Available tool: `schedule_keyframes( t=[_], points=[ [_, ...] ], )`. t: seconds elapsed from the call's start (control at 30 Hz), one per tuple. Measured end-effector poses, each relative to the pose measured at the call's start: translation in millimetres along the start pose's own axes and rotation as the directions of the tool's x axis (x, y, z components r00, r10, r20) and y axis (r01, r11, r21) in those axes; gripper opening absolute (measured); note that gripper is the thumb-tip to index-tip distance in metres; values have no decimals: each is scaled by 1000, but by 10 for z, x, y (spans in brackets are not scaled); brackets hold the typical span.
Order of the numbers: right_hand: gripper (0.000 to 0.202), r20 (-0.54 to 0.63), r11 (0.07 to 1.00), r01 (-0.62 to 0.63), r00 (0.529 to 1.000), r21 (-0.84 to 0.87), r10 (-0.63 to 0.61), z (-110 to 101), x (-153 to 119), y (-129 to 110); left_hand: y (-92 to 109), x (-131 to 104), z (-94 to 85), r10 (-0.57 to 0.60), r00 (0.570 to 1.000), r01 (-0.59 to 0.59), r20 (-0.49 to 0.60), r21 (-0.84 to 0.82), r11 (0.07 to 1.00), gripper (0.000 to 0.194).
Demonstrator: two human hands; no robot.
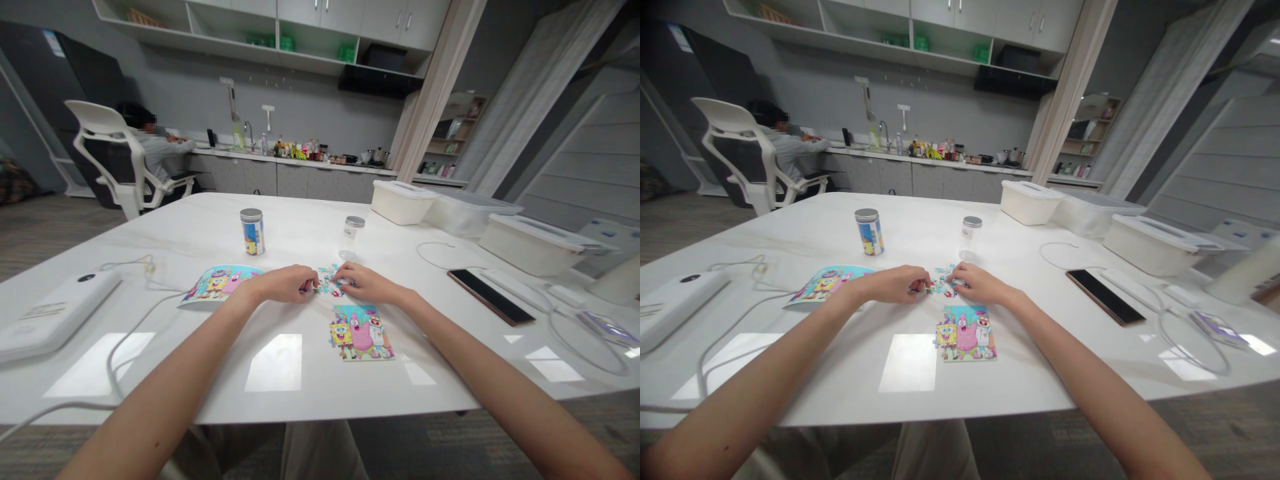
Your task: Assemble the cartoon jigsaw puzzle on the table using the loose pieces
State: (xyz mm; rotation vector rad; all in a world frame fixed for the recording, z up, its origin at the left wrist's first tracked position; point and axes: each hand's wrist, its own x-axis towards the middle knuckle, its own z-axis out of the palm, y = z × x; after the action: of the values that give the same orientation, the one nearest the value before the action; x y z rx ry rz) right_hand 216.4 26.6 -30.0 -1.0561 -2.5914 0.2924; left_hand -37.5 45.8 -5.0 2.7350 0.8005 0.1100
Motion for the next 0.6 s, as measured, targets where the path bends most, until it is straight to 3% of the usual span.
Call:
schedule_keyframes(
  t=[0.43,0.6],
  points=[
    [26,26,1000,0,1000,3,0,-9,-13,7,41,16,5,26,1000,-26,-16,5,1000,28],
    [28,30,1000,0,1000,-1,0,-8,-21,8,-14,-45,-81,-33,999,35,-23,58,998,22]
  ],
)
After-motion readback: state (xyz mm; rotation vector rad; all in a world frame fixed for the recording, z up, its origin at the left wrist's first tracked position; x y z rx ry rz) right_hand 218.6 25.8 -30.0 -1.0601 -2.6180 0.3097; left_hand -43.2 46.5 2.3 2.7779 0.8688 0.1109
